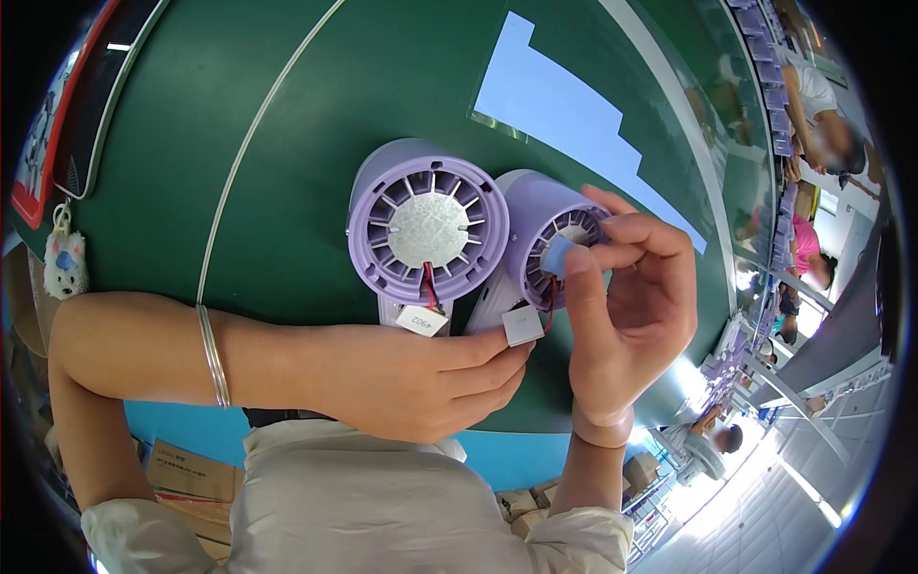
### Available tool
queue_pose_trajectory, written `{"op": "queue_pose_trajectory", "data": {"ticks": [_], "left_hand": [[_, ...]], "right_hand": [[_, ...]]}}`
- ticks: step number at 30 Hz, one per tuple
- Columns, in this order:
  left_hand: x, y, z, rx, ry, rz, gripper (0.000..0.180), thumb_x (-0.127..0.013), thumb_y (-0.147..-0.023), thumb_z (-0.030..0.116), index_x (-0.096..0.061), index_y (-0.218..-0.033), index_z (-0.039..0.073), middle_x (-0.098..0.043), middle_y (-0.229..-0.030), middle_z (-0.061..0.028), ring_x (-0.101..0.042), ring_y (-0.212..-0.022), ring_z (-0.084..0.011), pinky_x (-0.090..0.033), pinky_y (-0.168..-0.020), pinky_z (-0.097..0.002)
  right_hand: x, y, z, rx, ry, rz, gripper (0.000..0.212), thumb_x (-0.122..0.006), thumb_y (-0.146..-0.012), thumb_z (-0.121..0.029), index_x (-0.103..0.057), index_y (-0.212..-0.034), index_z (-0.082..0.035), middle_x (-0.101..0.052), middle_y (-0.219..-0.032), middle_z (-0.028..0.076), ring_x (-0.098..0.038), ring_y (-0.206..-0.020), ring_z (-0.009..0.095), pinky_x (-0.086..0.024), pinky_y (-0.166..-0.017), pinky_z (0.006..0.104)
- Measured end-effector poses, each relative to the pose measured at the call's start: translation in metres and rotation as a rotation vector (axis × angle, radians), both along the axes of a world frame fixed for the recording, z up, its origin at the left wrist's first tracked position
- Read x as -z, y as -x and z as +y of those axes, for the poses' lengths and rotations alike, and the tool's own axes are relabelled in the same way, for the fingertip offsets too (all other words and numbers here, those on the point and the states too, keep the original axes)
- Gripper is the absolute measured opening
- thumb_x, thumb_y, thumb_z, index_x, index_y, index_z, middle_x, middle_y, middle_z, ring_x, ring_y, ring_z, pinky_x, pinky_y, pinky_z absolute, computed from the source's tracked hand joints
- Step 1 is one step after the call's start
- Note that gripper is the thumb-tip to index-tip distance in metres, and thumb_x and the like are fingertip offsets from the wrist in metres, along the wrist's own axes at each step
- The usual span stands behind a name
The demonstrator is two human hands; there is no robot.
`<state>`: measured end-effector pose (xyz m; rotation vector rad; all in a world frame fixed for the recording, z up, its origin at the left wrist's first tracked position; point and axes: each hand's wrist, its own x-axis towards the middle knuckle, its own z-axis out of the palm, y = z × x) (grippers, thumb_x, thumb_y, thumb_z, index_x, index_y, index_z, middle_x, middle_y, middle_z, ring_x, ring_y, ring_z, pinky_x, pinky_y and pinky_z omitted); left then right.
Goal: Assembling handheld portable fans by attaching various electronic and mechanical components.
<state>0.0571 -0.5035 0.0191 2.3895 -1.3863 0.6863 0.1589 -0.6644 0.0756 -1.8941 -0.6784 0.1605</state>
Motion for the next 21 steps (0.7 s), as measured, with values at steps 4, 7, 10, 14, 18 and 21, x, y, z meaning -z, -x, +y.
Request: {"op": "queue_pose_trajectory", "data": {"ticks": [4,7,10,14,18,21], "left_hand": [[-0.0002,0.0003,0.0002,-0.002,-0.007,0.006,0.033,-0.052,-0.087,0.027,-0.07,-0.103,0.004,-0.064,-0.121,-0.0091,-0.059,-0.119,-0.0253,-0.046,-0.099,-0.037],[0.0,0.0006,0.0004,-0.011,-0.015,0.002,0.034,-0.052,-0.088,0.028,-0.07,-0.104,0.004,-0.063,-0.122,-0.0089,-0.059,-0.12,-0.025,-0.045,-0.099,-0.0371],[0.0004,0.0008,0.0002,-0.016,-0.018,0.0,0.034,-0.052,-0.088,0.028,-0.07,-0.104,0.005,-0.063,-0.122,-0.0087,-0.058,-0.12,-0.0251,-0.045,-0.1,-0.0374],[0.0005,0.0003,0.0001,-0.013,-0.024,0.0,0.034,-0.052,-0.088,0.028,-0.07,-0.103,0.005,-0.063,-0.122,-0.0086,-0.058,-0.121,-0.0252,-0.044,-0.101,-0.0375],[0.0009,0.0001,0.0005,-0.011,-0.027,0.003,0.033,-0.052,-0.088,0.028,-0.07,-0.103,0.005,-0.063,-0.122,-0.0083,-0.058,-0.121,-0.0251,-0.044,-0.101,-0.0376],[0.0009,0.0008,0.0008,-0.016,-0.023,0.006,0.033,-0.052,-0.087,0.027,-0.07,-0.103,0.005,-0.063,-0.121,-0.0079,-0.059,-0.12,-0.0244,-0.044,-0.101,-0.0371]], "right_hand": [[0.0004,-0.0004,-0.0003,-0.003,0.005,-0.005,0.03,-0.067,-0.08,0.013,-0.057,-0.107,0.006,-0.064,-0.078,0.007,-0.064,-0.103,0.024,-0.045,-0.103,0.0426],[0.0007,0.0,0.0005,0.016,0.004,0.006,0.03,-0.067,-0.08,0.014,-0.057,-0.107,0.006,-0.063,-0.078,0.006,-0.065,-0.099,0.022,-0.045,-0.104,0.044],[0.0017,-0.0004,0.0008,0.002,-0.007,-0.002,0.029,-0.067,-0.08,0.014,-0.057,-0.106,0.006,-0.063,-0.078,0.006,-0.065,-0.095,0.02,-0.045,-0.104,0.045],[0.0017,-0.0002,0.0017,0.02,-0.008,0.005,0.028,-0.066,-0.08,0.014,-0.057,-0.105,0.006,-0.062,-0.077,0.006,-0.065,-0.091,0.018,-0.045,-0.105,0.0463],[0.0032,-0.0004,0.0016,0.013,-0.013,-0.004,0.027,-0.065,-0.08,0.014,-0.057,-0.104,0.006,-0.062,-0.077,0.006,-0.065,-0.09,0.018,-0.046,-0.105,0.0469],[0.0028,-0.0006,0.0016,0.014,-0.01,0.0,0.027,-0.065,-0.08,0.014,-0.057,-0.103,0.006,-0.062,-0.077,0.006,-0.064,-0.088,0.017,-0.046,-0.105,0.0475]]}}
